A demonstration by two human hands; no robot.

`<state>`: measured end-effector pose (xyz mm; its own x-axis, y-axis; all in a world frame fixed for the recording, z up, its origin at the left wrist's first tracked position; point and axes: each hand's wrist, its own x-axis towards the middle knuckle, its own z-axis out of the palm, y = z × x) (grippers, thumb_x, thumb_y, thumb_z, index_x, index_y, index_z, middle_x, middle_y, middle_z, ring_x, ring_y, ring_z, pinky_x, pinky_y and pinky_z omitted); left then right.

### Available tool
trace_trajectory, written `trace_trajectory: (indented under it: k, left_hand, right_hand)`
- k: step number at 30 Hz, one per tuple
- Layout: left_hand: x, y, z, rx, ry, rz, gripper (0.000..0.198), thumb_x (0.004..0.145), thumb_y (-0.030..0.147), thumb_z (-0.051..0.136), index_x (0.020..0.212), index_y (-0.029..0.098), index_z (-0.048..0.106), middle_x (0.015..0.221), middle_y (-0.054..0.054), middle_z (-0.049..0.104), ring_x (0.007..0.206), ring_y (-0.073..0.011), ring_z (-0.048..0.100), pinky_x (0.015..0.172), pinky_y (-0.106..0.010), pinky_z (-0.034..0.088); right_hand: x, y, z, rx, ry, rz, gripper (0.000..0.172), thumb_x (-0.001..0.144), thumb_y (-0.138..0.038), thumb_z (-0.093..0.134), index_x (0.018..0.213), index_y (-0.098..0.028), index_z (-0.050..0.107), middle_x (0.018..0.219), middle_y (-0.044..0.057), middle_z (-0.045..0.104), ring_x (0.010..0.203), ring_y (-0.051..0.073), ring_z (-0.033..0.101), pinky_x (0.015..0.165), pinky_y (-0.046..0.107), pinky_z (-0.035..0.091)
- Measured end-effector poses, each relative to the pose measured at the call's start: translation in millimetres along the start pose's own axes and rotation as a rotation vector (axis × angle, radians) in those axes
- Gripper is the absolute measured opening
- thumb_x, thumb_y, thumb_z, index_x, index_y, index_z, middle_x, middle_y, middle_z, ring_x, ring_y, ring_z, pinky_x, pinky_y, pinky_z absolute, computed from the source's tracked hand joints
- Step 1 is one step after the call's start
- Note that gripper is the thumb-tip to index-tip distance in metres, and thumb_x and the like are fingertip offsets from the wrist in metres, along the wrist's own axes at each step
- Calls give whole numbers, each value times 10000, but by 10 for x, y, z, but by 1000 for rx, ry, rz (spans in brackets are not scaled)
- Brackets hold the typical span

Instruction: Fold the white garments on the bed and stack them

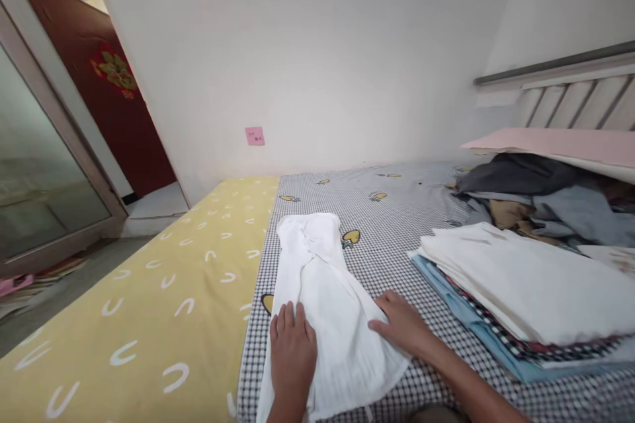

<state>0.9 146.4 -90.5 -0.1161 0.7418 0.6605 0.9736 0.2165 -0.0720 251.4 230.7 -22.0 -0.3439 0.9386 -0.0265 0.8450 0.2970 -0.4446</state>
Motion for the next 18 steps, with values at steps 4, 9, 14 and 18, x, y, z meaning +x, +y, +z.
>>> trace_trajectory:
  k: [4,9,14,18]
  left_hand:
    - [11,-8,8,-8,-2,2,390,964,169,447,1255,136,705,1313,-161,707,1255,-301,631,1093,-500,465]
    - [25,-5,-5,-19,-22,-6,397,966,168,441,1267,129,696,1314,-161,704,1266,-297,622,1102,-489,459]
    - [39,-5,-36,-29,-31,-6,402,971,164,425,1273,126,688,1315,-158,703,1275,-295,612,1110,-487,447]
    - [50,-3,-45,-21,-55,-8,402,979,181,424,1277,120,687,1319,-167,698,1267,-309,612,1094,-492,452]
  right_hand:
    - [-305,-116,33,166,39,-12,166,700,-270,647,848,-222,587,1095,84,637,1057,265,592,914,370,441]
    - [-513,-509,124,405,3,-65,158,777,-264,565,934,-254,570,949,29,709,904,225,653,805,309,446]
    - [-766,-764,201,275,-156,-138,462,740,-251,634,1192,-334,670,927,7,773,883,226,691,781,288,436]
    - [-954,-744,167,487,-496,-231,120,689,-348,726,797,-329,773,690,-60,734,675,173,667,632,245,432]
